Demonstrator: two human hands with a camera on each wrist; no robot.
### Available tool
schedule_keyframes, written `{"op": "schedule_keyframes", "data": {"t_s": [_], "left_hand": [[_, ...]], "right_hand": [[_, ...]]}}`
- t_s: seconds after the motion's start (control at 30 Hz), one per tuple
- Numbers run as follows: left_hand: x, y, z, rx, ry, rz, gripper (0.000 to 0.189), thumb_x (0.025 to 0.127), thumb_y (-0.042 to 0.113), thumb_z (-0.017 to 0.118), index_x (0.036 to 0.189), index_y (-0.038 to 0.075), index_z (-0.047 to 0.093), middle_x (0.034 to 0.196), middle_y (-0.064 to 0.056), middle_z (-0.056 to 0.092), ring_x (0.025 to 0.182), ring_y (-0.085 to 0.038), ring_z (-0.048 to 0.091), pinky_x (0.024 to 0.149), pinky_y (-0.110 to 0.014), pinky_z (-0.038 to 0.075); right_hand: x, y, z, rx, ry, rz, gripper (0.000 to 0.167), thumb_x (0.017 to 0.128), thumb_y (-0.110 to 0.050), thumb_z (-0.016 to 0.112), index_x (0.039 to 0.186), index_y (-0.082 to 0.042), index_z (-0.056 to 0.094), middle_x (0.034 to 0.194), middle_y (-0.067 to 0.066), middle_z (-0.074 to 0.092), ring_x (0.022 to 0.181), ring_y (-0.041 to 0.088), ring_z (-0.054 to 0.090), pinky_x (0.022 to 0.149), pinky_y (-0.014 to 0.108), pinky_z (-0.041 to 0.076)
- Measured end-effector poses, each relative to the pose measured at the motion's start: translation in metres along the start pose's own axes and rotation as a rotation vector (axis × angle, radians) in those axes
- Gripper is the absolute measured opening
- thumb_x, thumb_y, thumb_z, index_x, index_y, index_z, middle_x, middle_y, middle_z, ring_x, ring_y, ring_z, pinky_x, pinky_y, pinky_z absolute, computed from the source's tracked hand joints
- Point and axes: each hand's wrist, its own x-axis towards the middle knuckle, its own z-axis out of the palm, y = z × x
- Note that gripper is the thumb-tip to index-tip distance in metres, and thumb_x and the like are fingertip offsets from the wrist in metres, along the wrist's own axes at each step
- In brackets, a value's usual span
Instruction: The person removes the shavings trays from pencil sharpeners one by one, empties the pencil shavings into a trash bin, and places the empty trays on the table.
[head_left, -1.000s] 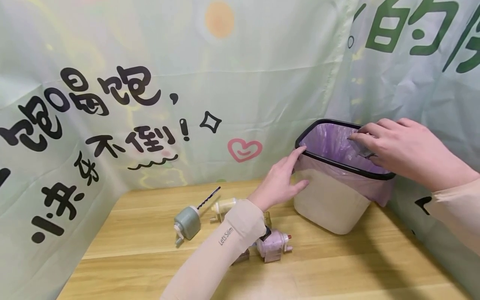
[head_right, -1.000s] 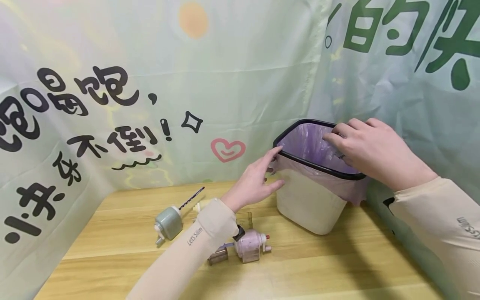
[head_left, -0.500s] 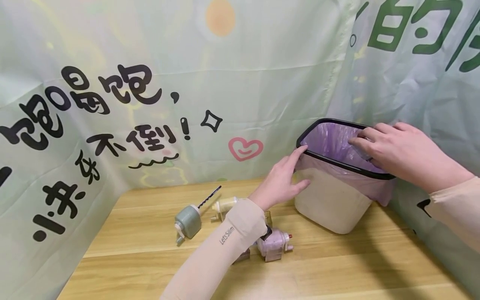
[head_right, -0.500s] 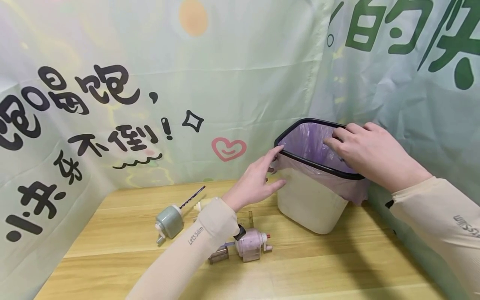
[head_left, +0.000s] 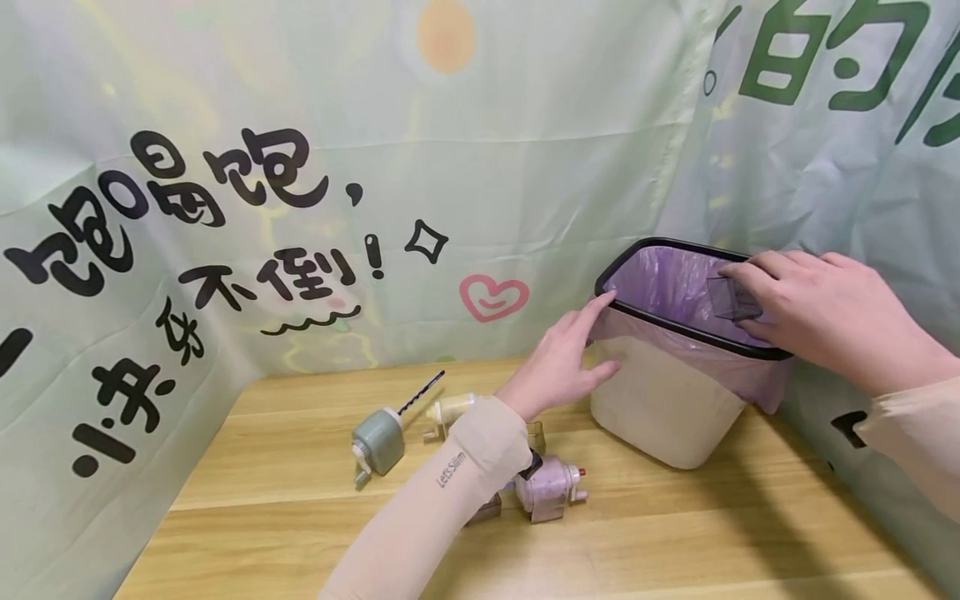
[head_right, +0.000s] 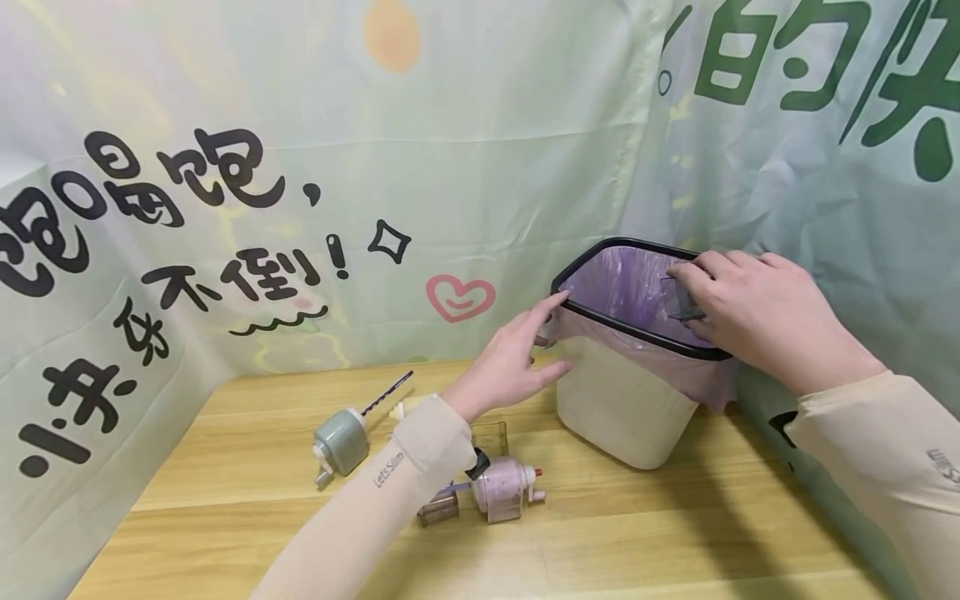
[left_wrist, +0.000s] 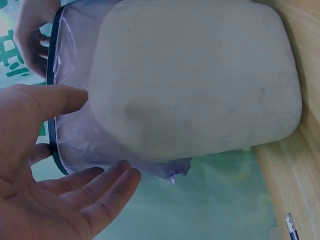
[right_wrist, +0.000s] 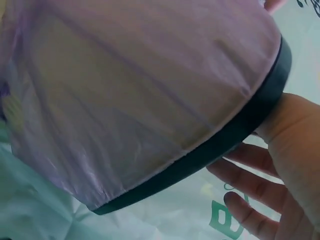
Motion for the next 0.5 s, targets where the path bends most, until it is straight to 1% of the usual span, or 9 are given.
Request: {"op": "schedule_keyframes", "data": {"t_s": [0.1,0.17,0.23,0.3,0.37,0.43,0.5], "left_hand": [[0.0,0.0,-0.001,-0.017,0.01,0.008,0.089,0.101,0.03,0.077,0.171,0.029,0.022,0.145,-0.012,0.062,0.124,-0.024,0.065,0.107,-0.041,0.057],[0.0,0.0,-0.002,-0.032,0.016,0.013,0.088,0.101,0.029,0.077,0.171,0.028,0.024,0.148,-0.011,0.061,0.125,-0.025,0.066,0.107,-0.04,0.058],[-0.001,0.0,-0.003,-0.052,0.019,0.013,0.087,0.1,0.027,0.077,0.17,0.028,0.025,0.154,-0.011,0.058,0.129,-0.027,0.066,0.109,-0.041,0.057],[-0.002,0.0,-0.005,-0.068,0.017,0.018,0.086,0.1,0.027,0.077,0.169,0.027,0.026,0.158,-0.01,0.055,0.132,-0.027,0.065,0.111,-0.041,0.056],[-0.004,-0.002,-0.006,-0.065,0.015,0.013,0.084,0.101,0.027,0.077,0.169,0.026,0.027,0.16,-0.01,0.054,0.135,-0.026,0.063,0.114,-0.042,0.055],[-0.006,-0.004,-0.009,-0.057,0.019,0.004,0.083,0.1,0.027,0.077,0.168,0.025,0.029,0.16,-0.009,0.055,0.136,-0.025,0.063,0.114,-0.041,0.055],[-0.009,-0.007,-0.012,-0.043,0.031,-0.001,0.082,0.1,0.026,0.078,0.167,0.024,0.032,0.156,-0.01,0.059,0.133,-0.023,0.065,0.112,-0.04,0.056]], "right_hand": [[-0.003,-0.001,-0.003,0.021,-0.009,0.062,0.069,0.058,-0.016,0.088,0.123,-0.003,0.068,0.097,0.016,0.072,0.083,0.039,0.07,0.057,0.049,0.045],[-0.006,-0.002,-0.005,0.037,-0.032,0.119,0.07,0.059,-0.018,0.091,0.123,-0.003,0.069,0.097,0.016,0.074,0.08,0.038,0.07,0.057,0.051,0.047],[-0.008,-0.004,-0.008,0.046,-0.076,0.19,0.072,0.059,-0.019,0.096,0.124,-0.003,0.069,0.098,0.018,0.075,0.076,0.039,0.07,0.059,0.056,0.05],[-0.01,-0.005,-0.01,0.061,-0.119,0.266,0.07,0.063,-0.02,0.097,0.125,-0.003,0.068,0.098,0.019,0.076,0.07,0.039,0.068,0.061,0.061,0.051],[-0.011,-0.007,-0.011,0.08,-0.162,0.334,0.07,0.067,-0.022,0.097,0.127,-0.003,0.067,0.101,0.02,0.076,0.068,0.04,0.068,0.063,0.064,0.052],[-0.011,-0.007,-0.01,0.103,-0.196,0.378,0.068,0.072,-0.024,0.095,0.13,-0.004,0.066,0.107,0.021,0.076,0.072,0.042,0.07,0.066,0.066,0.053],[-0.011,-0.008,-0.01,0.124,-0.22,0.409,0.067,0.077,-0.027,0.093,0.134,-0.005,0.065,0.114,0.022,0.076,0.079,0.044,0.072,0.07,0.067,0.053]]}}
